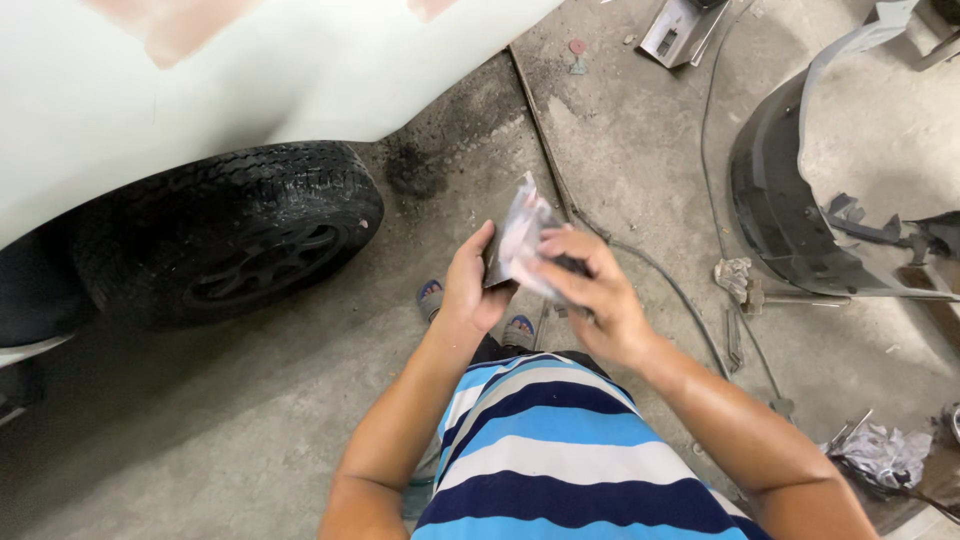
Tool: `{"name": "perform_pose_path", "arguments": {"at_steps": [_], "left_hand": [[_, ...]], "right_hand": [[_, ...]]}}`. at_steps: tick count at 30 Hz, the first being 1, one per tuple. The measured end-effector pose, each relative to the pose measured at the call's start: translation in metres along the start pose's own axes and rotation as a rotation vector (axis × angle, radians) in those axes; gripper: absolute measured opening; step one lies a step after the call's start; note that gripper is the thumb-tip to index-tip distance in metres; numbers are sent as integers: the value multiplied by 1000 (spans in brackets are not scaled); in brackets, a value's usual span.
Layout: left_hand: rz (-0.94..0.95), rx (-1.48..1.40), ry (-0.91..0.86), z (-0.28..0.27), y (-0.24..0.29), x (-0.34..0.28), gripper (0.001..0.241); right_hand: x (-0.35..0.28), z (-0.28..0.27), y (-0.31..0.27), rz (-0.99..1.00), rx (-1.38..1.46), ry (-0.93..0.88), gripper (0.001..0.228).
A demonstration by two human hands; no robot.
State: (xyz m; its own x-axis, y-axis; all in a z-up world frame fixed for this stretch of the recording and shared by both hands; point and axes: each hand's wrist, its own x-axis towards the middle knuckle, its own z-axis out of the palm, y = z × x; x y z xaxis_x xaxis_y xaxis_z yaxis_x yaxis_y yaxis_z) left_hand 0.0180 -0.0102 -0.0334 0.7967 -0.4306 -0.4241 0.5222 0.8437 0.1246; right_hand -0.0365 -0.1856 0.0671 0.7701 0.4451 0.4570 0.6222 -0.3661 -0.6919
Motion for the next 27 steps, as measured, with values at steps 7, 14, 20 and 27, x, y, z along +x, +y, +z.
{"name": "perform_pose_path", "arguments": {"at_steps": [7, 14, 20, 27], "left_hand": [[247, 316, 121, 22, 14, -25, 28], [738, 1145, -100, 38, -5, -36, 43], [783, 1003, -5, 20, 15, -19, 39], [146, 171, 151, 10, 3, 8, 38]], "right_hand": [[30, -74, 21, 10, -558, -166, 66], [46, -47, -6, -67, -370, -183, 52], [20, -44, -9, -126, -384, -448, 71], [-9, -9, -8, -56, 135, 136, 68]]}}
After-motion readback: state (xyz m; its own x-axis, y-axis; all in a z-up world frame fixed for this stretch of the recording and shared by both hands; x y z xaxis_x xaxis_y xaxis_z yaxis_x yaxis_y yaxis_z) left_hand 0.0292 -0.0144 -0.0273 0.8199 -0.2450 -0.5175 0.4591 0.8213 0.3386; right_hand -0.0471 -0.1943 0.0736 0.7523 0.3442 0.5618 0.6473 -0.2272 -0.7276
